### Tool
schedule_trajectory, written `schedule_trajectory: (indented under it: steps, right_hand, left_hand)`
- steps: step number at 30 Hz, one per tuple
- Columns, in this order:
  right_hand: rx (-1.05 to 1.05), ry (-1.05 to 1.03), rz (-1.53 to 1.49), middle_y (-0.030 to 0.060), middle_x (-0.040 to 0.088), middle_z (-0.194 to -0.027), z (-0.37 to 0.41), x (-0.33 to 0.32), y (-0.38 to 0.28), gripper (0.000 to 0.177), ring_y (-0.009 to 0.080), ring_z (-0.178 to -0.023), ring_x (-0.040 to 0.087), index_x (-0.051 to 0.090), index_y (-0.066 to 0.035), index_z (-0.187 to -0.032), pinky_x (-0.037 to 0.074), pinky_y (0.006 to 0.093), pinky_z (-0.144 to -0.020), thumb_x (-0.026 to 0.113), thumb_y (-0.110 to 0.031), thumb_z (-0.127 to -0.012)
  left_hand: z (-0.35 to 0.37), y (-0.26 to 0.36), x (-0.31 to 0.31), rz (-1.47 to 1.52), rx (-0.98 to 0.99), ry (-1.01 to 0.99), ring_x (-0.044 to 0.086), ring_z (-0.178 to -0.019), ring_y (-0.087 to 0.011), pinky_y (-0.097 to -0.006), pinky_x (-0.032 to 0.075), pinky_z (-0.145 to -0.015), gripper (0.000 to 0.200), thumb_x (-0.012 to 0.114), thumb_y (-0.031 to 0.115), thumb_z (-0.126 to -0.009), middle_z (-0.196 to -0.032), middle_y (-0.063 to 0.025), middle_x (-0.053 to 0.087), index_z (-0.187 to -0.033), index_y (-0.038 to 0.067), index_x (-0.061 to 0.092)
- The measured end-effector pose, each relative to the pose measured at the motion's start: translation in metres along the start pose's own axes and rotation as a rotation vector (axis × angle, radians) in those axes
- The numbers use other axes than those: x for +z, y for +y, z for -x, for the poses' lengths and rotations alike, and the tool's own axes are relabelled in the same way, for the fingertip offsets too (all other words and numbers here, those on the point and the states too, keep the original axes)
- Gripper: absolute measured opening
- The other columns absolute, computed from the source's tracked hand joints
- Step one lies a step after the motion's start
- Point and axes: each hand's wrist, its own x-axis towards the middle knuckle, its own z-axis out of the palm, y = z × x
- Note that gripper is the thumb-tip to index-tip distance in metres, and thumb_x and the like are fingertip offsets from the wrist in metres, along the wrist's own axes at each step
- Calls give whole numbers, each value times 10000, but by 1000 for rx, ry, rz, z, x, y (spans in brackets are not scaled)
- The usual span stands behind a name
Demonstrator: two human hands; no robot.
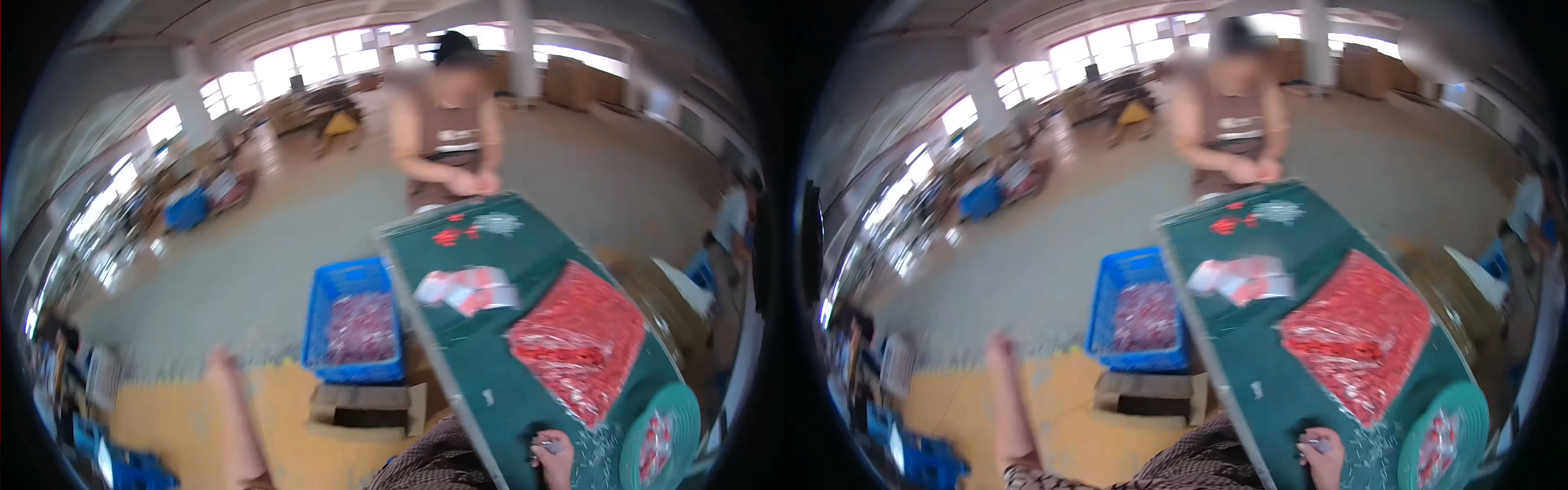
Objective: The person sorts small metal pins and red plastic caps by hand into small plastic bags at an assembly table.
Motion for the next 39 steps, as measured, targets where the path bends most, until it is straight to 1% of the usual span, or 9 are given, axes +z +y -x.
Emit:
schedule_trajectory:
  steps: [2, 5, 7, 11, 13, 18, 20, 21, 39]
  right_hand:
    - [1, -2, 5, 78, 622, -870, -1, -3, -4, 323, 99, -612, 574, 560, -1, -1041, 471, 211, -464, 673, 83, -751]
    - [-4, -1, -38, 75, 641, -867, 1, 6, -8, 297, 94, -621, 584, 585, 1, -1014, 480, 211, -478, 709, 59, -750]
    - [7, -8, -26, 69, 651, -864, 2, 9, -11, 296, 88, -631, 586, 598, -1, -1003, 482, 210, -487, 738, 39, -745]
    - [53, -78, 113, 46, 640, -869, -4, 5, -16, 317, 93, -657, 580, 610, -27, -1018, 474, 226, -484, 763, -5, -742]
    - [120, -126, 50, 32, 624, -935, -5, 3, -24, 344, 103, -721, 591, 591, -56, -1062, 474, 238, -506, 753, -27, -760]
    - [69, -121, 18, 42, 636, -954, -2, -4, -12, 358, 103, -769, 613, 579, -52, -1075, 514, 223, -540, 734, 24, -761]
    - [44, -98, 10, 45, 631, -952, 3, -4, -4, 371, 98, -756, 610, 578, -47, -1075, 516, 214, -537, 732, 49, -751]
    - [34, -96, 10, 47, 628, -951, 3, -4, -3, 378, 95, -749, 608, 577, -45, -1075, 516, 209, -535, 731, 61, -746]
    - [27, -107, 75, 14, 627, -853, -1, -2, -11, 274, 61, -711, 581, 627, -16, -1061, 497, 200, -532, 698, 4, -797]
  left_hand:
    - [-139, -28, -139, 235, -30, 328, 403, -491, -118, -277, 373, -483, 205, 575, 231, -888, -560, -5, 448, -898, 33, 628]
    - [-53, 80, -54, 321, 80, 422, 417, -515, -36, -164, 358, -403, 177, 617, 172, -888, -698, 1, 525, -791, 41, 550]
    - [-16, 85, 12, 319, -12, 147, 409, -521, -17, -157, 360, -412, 159, 625, 199, -895, -706, 26, 517, -810, 91, 545]
    - [158, 68, 189, 175, -31, -816, 455, -576, -51, -218, 396, -507, 120, 656, 140, -857, -689, 56, 496, -799, 132, 551]
    - [261, 51, 252, 58, -448, -953, 511, -613, -76, -214, 411, -549, 118, 658, 75, -820, -739, 29, 574, -931, 39, 642]
    - [435, 38, 293, -131, -303, -1652, 549, -670, -76, -228, 442, -589, 81, 668, 52, -818, -752, -2, 597, -886, 8, 670]
    - [455, 34, 300, -12, -7, -1718, 595, -690, -106, -228, 462, -609, 90, 675, 41, -804, -813, -51, 626, -881, -6, 671]
    - [460, 33, 300, -14, -157, -1746, 606, -697, -115, -241, 469, -616, 95, 684, 53, -799, -813, -55, 633, -876, -2, 673]
    - [475, 14, 294, -38, 360, -1784, 609, -688, -209, -300, 479, -585, 113, 702, 26, -739, -781, -71, 610, -848, 45, 679]
